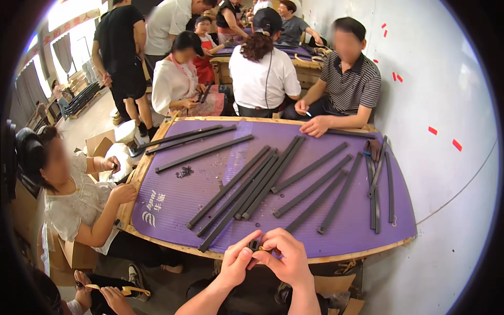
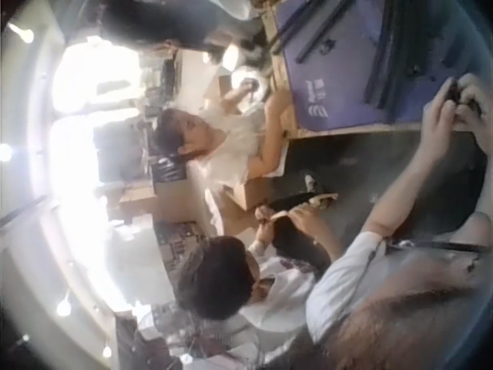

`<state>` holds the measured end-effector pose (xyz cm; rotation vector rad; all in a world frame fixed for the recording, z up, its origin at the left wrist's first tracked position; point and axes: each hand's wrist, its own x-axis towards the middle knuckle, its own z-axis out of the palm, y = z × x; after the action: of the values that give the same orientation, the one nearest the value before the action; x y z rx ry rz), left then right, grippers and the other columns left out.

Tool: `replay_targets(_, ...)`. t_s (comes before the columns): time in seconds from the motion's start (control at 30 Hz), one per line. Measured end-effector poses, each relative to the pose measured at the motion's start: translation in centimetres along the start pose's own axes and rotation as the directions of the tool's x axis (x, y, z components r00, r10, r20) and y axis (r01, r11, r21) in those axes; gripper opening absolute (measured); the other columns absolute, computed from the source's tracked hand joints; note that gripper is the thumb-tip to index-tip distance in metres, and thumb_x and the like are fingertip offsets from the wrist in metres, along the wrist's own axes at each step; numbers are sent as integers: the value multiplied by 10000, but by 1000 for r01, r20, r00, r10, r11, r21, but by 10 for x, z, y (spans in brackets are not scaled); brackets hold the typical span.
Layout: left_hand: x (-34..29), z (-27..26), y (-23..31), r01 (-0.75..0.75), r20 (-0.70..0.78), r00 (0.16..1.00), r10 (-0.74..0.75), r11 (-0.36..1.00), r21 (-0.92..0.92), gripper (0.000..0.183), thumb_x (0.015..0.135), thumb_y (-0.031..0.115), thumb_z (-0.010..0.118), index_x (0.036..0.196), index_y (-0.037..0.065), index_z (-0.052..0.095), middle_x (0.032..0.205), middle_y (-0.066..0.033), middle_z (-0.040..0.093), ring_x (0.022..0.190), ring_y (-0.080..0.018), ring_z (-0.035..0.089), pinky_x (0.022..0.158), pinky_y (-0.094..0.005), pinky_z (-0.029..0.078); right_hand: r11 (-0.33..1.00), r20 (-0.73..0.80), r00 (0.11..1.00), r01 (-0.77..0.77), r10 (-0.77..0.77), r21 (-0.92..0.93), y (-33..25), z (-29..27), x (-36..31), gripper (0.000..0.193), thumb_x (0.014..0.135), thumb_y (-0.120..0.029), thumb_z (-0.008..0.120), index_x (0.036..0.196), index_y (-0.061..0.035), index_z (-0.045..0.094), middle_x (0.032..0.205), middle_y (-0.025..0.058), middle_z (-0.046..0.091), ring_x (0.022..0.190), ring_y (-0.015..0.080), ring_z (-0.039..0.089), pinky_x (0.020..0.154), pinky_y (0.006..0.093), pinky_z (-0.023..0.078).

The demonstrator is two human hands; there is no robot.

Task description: The person attaches plastic end caps to wiper blade arms by hand and handles small components on a table.

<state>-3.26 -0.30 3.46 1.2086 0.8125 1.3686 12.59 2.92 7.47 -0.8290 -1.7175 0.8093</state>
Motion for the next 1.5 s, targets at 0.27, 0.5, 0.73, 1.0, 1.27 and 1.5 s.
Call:
replay_targets(0.27,-5,0,-3,-75,-175,976,127,959,275,345,1015,148,557,1282,-69,588,933,-125,665,744,-140,625,680,-282,503,995,-10,1000,-13,12,-103,-14,9,-5,158,853,-116,759,889,-14,644,878,62,684,632,122,579,535,244,445)
replay_targets(0.5,-1,-1,-4,-206,-192,937,293,904,376,364,1017,134,540,1319,-65,577,767,-27,569,624,-79,498,560,-252,412,972,-199,966,124,-165,-200,-19,23,-3,298,801,-171,810,1021,-45,653,1321,149,582,1044,294,682,779,346,562)
replay_targets(0.73,-2,-7,-4,-76,-195,971,136,954,288,372,984,140,615,1298,-58,600,1159,-215,689,1023,-242,685,875,-315,519,948,-62,992,83,-107,-307,-20,14,1,284,785,-190,816,977,-44,665,1329,161,584,1066,335,659,876,413,545)
replay_targets(1.0,8,-13,-5,-61,-28,997,71,962,266,406,1009,166,585,1365,-29,570,1167,-101,657,897,-107,596,770,-258,487,939,73,995,88,-68,-333,-13,0,3,167,806,-163,760,853,-30,671,1179,125,673,990,297,673,824,385,550)
replay_targets(1.27,16,-10,-4,16,30,999,-21,987,162,413,1034,190,550,1387,-25,545,1212,-124,674,991,-129,622,862,-280,506,933,111,992,91,-55,-349,-1,-4,5,136,796,-141,743,847,-39,669,994,105,695,864,305,673,756,391,536)
replay_targets(1.5,19,-11,-19,16,25,1000,-17,997,75,413,1027,184,544,1386,-19,539,1128,-101,684,987,-131,622,864,-290,506,934,132,979,190,-156,-303,0,1,12,124,809,-88,705,827,0,619,855,134,642,732,302,641,653,359,511)
